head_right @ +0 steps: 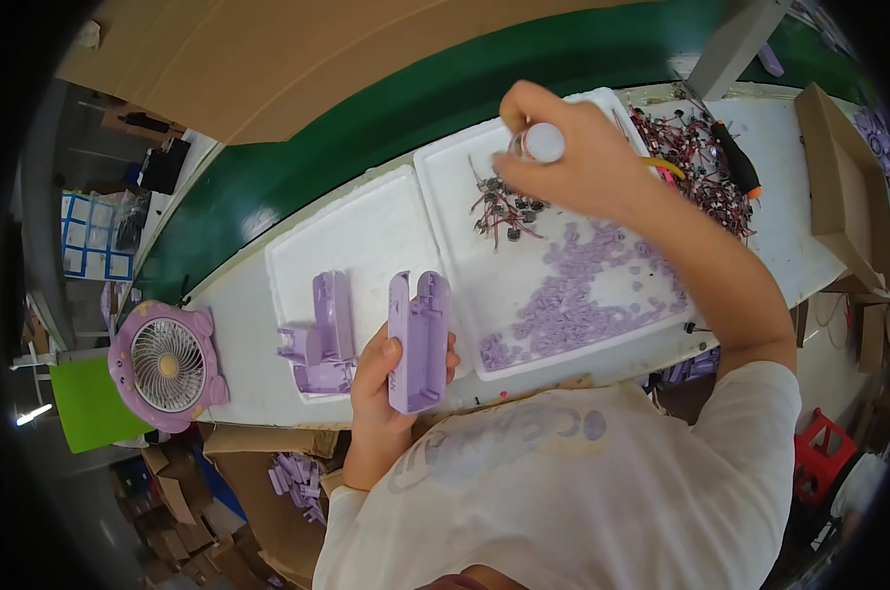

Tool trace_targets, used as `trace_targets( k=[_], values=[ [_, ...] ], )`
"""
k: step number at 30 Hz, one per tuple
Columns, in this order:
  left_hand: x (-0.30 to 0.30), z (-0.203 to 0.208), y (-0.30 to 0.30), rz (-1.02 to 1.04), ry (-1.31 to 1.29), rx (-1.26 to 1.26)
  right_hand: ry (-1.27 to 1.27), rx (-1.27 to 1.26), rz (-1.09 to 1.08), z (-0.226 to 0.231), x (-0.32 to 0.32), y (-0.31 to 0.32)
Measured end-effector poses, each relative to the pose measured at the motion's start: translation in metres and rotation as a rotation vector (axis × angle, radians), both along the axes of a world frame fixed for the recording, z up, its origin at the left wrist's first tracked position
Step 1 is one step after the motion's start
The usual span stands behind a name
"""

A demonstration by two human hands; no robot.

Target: The person assembles electronic components by applying glue from a bottle to plastic housings, then installing wired internal parts into the housings by hand.

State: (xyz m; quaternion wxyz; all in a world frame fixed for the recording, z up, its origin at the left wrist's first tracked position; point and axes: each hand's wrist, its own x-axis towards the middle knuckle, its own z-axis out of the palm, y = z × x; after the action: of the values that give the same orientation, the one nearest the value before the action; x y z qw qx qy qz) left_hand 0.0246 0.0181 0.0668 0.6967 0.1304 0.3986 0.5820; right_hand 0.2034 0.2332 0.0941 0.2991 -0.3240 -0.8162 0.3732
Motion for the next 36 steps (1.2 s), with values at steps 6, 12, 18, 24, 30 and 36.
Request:
trace_targets(
  k=[6, 12, 18, 24, 30, 36],
  values=[
    [0.004, 0.01, 0.0, -0.025, 0.041, 0.06, 0.336, -0.358, 0.273, 0.022, -0.001, -0.067],
    [0.006, 0.017, -0.002, -0.04, 0.053, 0.049, 0.405, -0.158, 0.344, 0.014, -0.005, -0.076],
    [0.01, 0.016, -0.004, -0.042, 0.061, 0.059, 0.408, -0.199, 0.321, 0.011, -0.007, -0.08],
    [0.015, 0.019, -0.002, 0.043, 0.19, -0.015, 0.394, -0.166, 0.31, 0.009, -0.008, -0.079],
    [0.007, 0.011, -0.004, -0.04, 0.042, 0.079, 0.387, -0.151, 0.371, 0.008, -0.008, -0.079],
    [0.008, 0.011, -0.002, -0.031, 0.064, 0.097, 0.215, -0.12, 0.376, 0.025, 0.001, -0.07]
  ],
)
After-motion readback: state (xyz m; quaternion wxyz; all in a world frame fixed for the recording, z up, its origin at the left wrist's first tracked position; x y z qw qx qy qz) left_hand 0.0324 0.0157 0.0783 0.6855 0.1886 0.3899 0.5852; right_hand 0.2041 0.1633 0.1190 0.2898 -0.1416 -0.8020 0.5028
